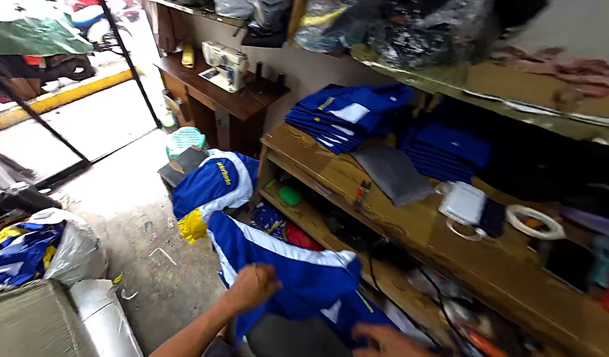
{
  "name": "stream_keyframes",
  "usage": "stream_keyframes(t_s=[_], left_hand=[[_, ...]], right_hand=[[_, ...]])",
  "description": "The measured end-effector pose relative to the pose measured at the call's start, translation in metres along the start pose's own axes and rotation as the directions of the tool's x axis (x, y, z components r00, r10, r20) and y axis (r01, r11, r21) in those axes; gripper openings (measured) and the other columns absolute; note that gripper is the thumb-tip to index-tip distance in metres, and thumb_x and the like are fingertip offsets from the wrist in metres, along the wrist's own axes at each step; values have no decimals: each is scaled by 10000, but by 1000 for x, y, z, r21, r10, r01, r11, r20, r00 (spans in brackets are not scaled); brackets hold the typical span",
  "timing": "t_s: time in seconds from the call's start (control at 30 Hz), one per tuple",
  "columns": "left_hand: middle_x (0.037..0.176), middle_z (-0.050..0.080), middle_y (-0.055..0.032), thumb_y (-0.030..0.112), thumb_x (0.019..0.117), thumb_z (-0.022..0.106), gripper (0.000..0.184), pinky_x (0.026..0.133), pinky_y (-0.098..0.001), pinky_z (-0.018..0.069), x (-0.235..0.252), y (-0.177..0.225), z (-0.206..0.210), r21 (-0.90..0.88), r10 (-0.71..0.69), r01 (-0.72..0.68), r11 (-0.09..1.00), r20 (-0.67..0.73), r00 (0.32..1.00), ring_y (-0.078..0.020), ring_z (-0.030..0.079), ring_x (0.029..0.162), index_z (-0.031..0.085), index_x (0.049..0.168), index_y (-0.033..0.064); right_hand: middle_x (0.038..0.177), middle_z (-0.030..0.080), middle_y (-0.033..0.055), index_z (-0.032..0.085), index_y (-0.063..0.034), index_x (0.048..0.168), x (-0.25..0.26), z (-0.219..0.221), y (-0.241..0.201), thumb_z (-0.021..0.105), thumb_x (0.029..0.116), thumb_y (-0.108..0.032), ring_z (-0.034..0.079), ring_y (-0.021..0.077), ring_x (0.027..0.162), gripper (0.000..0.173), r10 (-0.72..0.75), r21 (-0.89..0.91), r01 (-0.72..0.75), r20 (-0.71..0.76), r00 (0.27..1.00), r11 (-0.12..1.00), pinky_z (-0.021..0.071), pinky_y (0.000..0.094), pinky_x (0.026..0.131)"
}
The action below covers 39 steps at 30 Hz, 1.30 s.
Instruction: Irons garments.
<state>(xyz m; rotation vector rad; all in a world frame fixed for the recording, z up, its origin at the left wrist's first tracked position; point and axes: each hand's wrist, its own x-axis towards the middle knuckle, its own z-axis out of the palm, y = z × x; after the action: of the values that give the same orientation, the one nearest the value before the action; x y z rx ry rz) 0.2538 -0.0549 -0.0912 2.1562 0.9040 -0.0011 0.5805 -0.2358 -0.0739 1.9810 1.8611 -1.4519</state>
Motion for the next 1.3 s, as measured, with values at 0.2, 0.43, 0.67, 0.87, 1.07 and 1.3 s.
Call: stream_keyframes(t_s=[0.2,0.43,0.67,0.87,1.07,1.3], left_hand=[[1630,394,-157,510,1033,443,578,1201,-718,182,58,-13,107,417,218,-57,907,-349,911,-429,310,1522,510,1533,227],[1621,416,-136,525,1048,307,591,1196,-684,228,63,-17,112,568,269,-12,823,-372,888,-400,357,1507,513,1530,253],[1625,418,-103,527,1039,303,589,1199,-661,238,61,-14,110,595,226,40,803,-366,902,-381,360,1508,508,1533,281],[1662,360,-61,531,1049,292,580,1220,-636,217,59,-15,113,582,183,55,811,-344,921,-342,302,1542,458,1561,316],[1677,331,-49,538,1045,287,588,1227,-636,191,61,-14,115,577,168,55,815,-326,930,-340,274,1554,428,1576,328],[1678,320,-88,526,1052,269,598,1227,-641,177,59,-12,113,560,157,39,828,-298,941,-365,264,1553,397,1593,308]], right_hand=[[1103,715,153,660,-73,1311,-21,-57,17,620,1022,-321,699,294,981,383,45,45,-26,-493,869,999,553,511,921],[1117,717,180,677,3,1225,-12,-150,74,574,1046,-232,706,268,995,313,316,371,-4,-786,532,929,559,459,930],[881,693,148,540,70,1279,111,-250,75,452,1039,-620,670,177,655,735,699,885,102,-424,576,454,579,339,646],[1025,682,159,574,9,1295,158,-288,72,538,1023,-235,685,206,759,368,726,852,86,-489,484,517,584,370,674],[1206,589,157,483,9,1323,119,-341,29,448,1022,-62,677,253,1011,311,484,551,749,-802,351,369,618,440,842],[1155,640,-2,493,-139,1202,-40,-265,-47,409,1028,-101,664,166,1079,197,89,223,847,-975,206,483,586,420,939]])
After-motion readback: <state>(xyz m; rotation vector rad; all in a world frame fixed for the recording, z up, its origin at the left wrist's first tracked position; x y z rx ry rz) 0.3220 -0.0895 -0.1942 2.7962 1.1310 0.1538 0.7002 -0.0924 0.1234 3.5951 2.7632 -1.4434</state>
